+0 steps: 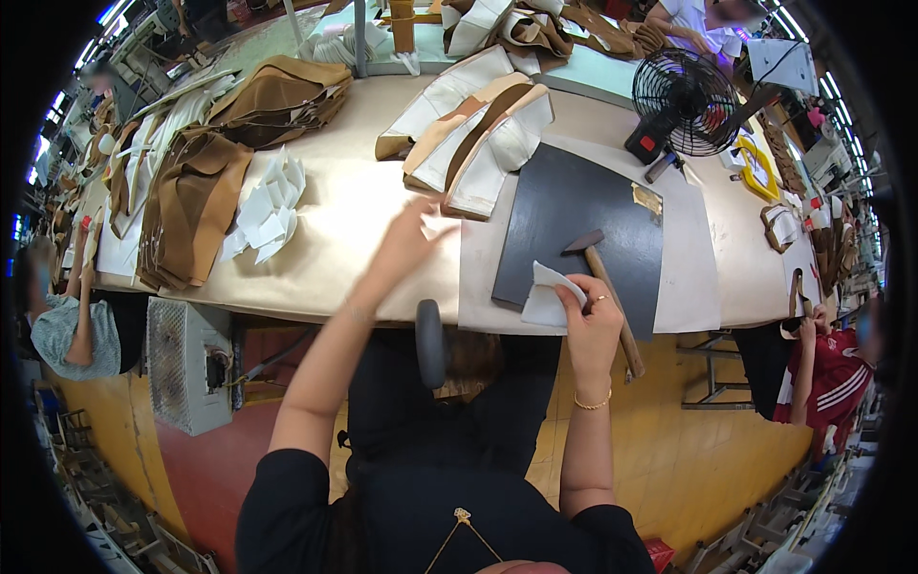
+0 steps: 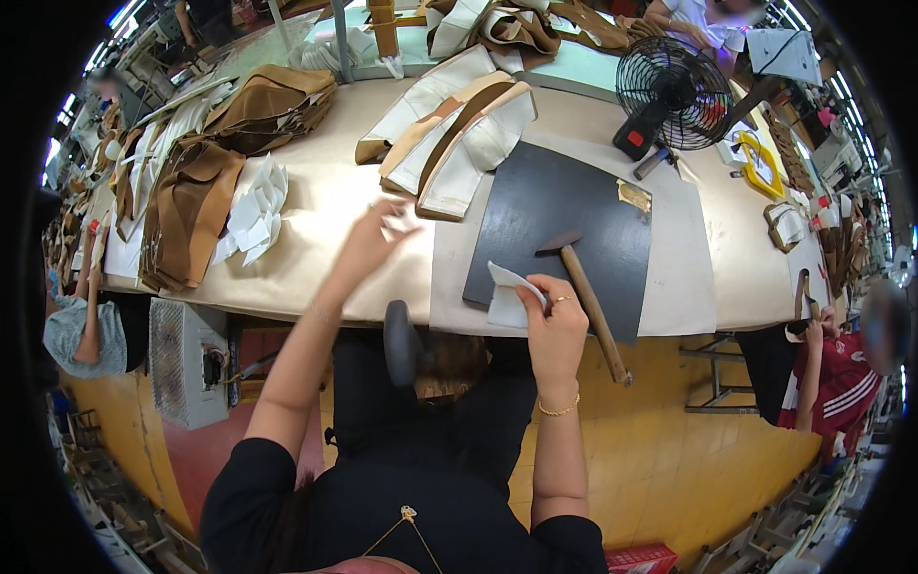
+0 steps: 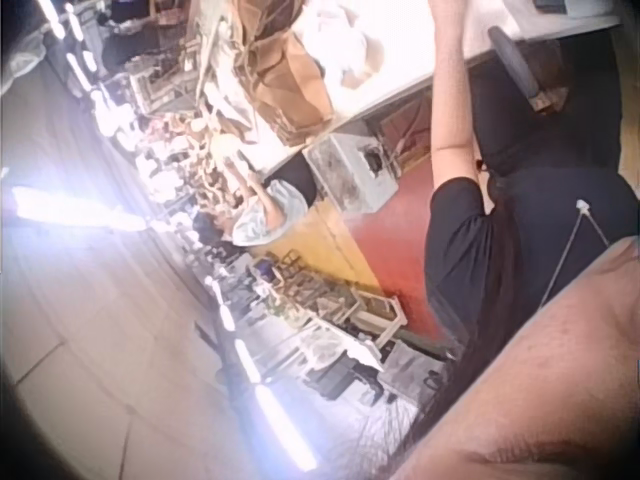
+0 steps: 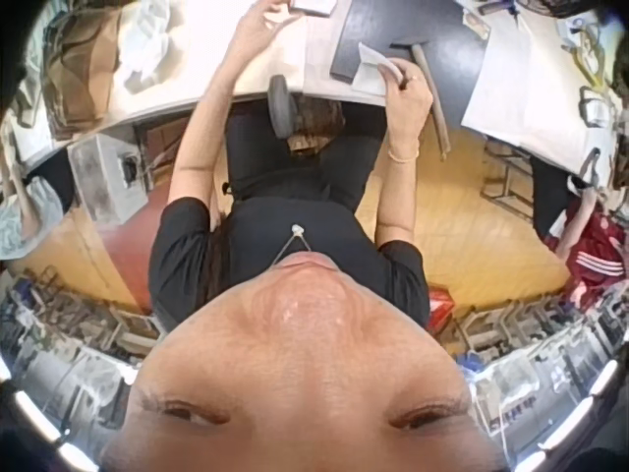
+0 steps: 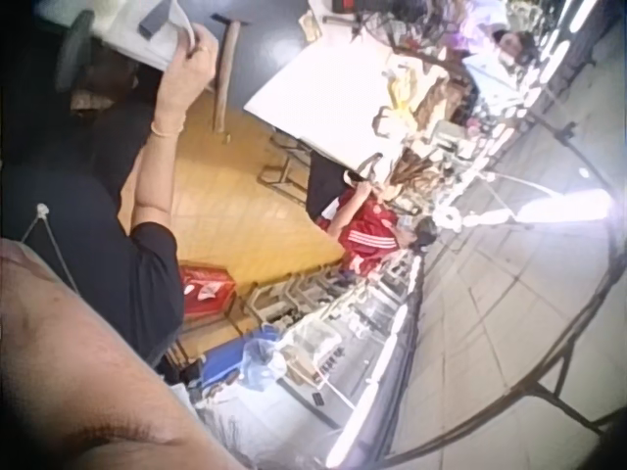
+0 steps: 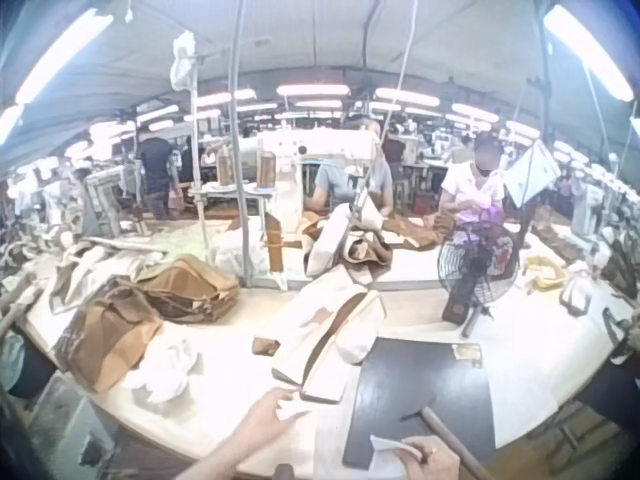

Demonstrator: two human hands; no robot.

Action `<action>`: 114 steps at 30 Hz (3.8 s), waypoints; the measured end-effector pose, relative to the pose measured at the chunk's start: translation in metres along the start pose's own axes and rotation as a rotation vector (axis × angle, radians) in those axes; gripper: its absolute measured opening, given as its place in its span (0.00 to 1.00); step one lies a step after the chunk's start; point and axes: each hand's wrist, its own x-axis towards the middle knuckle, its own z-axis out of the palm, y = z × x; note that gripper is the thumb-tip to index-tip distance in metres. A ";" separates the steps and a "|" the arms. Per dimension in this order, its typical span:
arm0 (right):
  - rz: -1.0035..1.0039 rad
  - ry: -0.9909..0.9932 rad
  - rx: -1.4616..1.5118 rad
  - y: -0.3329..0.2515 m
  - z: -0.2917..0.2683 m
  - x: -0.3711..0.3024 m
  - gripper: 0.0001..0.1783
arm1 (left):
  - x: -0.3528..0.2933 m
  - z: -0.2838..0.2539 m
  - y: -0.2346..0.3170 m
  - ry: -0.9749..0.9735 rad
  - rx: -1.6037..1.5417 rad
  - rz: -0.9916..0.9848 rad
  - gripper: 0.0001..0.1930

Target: The person repeatedly places white paper inserts into curved leather pieces, aligns them, and taps the edges with a hammer to secure the shape. The person handles multiple leather pieces one at a time, flips them over, and continues the same process throughout the clip.

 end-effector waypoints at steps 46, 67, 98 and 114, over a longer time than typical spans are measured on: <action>0.181 -0.437 1.014 0.021 -0.080 -0.073 0.07 | 0.008 -0.037 -0.074 0.040 -0.644 -0.675 0.21; -0.215 -1.803 1.819 -0.130 -0.066 -0.054 0.16 | -0.021 -0.001 -0.037 -0.030 -0.936 -0.792 0.20; 0.375 -0.301 0.829 -0.023 0.012 -0.081 0.14 | -0.175 -0.001 0.067 -0.169 -1.295 -0.590 0.16; 0.029 -0.064 0.160 -0.061 0.011 -0.095 0.06 | -0.180 0.013 0.101 -0.146 -1.332 -0.527 0.31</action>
